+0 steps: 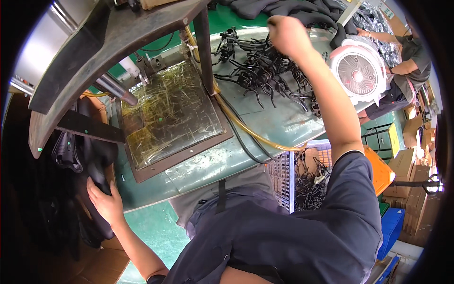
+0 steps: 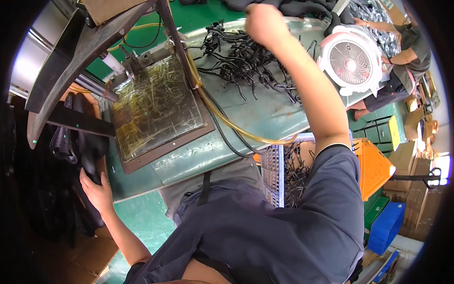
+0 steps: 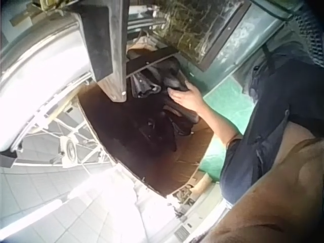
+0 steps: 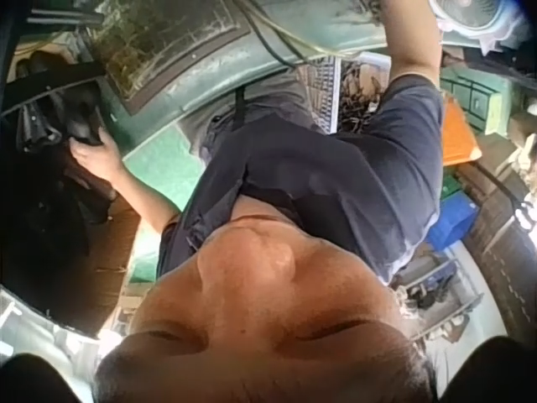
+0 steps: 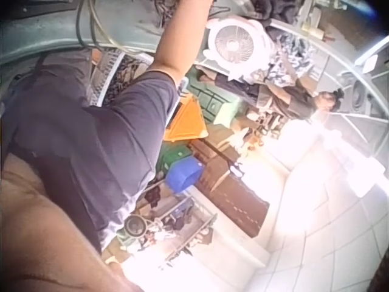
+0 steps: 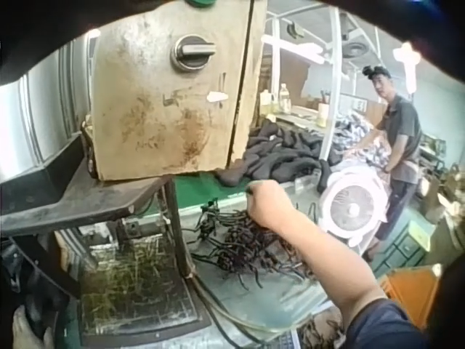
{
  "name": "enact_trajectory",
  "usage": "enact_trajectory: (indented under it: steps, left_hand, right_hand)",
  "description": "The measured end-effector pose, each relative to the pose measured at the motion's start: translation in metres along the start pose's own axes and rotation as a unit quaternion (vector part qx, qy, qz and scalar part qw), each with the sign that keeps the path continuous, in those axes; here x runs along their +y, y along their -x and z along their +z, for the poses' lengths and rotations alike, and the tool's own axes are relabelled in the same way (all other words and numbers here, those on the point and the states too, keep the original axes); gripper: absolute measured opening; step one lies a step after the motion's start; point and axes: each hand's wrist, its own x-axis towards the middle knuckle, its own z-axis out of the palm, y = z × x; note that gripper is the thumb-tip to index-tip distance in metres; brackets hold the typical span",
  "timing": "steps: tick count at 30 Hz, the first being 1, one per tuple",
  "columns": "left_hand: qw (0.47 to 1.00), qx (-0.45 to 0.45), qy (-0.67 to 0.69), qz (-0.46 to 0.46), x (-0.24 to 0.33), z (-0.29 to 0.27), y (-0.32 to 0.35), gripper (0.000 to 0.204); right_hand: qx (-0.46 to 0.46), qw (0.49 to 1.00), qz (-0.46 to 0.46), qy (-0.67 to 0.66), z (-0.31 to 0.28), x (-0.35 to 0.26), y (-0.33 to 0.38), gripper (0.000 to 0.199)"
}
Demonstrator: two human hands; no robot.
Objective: Assembling metal rails onto plastic bicycle seat bases using a manual mechanical press.
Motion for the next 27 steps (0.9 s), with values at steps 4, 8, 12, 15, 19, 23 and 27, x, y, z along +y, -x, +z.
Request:
enact_trajectory:
  steps: [4, 8, 12, 15, 19, 23, 27]
  left_hand:
    - [0.993, -0.048, -0.070, -0.081, 0.005, -0.003, 0.000, 0.068]
    - [0.997, -0.015, -0.047, -0.053, -0.008, -0.016, -0.010, 0.063]
    - [0.972, 0.057, -0.008, -0.226, -0.002, -0.079, -0.013, 0.056]
    - [0.935, 0.160, 0.053, -0.313, -0.006, -0.122, -0.004, 0.057]
    - [0.757, 0.142, 0.475, -0.426, -0.059, -0.162, 0.022, 0.059]
    - [0.644, 0.119, 0.577, -0.489, -0.006, -0.127, 0.028, 0.060]
    - [0.522, -0.078, 0.740, -0.418, 0.078, -0.027, 0.043, 0.058]
  right_hand:
    - [0.037, 0.931, 0.164, -0.325, -0.051, 0.014, 0.033, 0.026]
    - [0.158, 0.820, 0.175, -0.521, -0.082, 0.013, 0.065, 0.024]
    - [0.071, 0.695, 0.298, -0.650, -0.083, -0.012, 0.110, 0.020]
    - [0.023, 0.644, 0.374, -0.667, -0.059, -0.038, 0.166, 0.020]
    - [-0.124, 0.767, 0.395, -0.490, -0.052, -0.041, 0.194, 0.020]
    - [-0.085, 0.995, 0.024, -0.044, -0.059, -0.046, 0.195, 0.032]
    - [-0.140, 0.969, -0.096, -0.178, -0.040, -0.088, 0.174, 0.072]
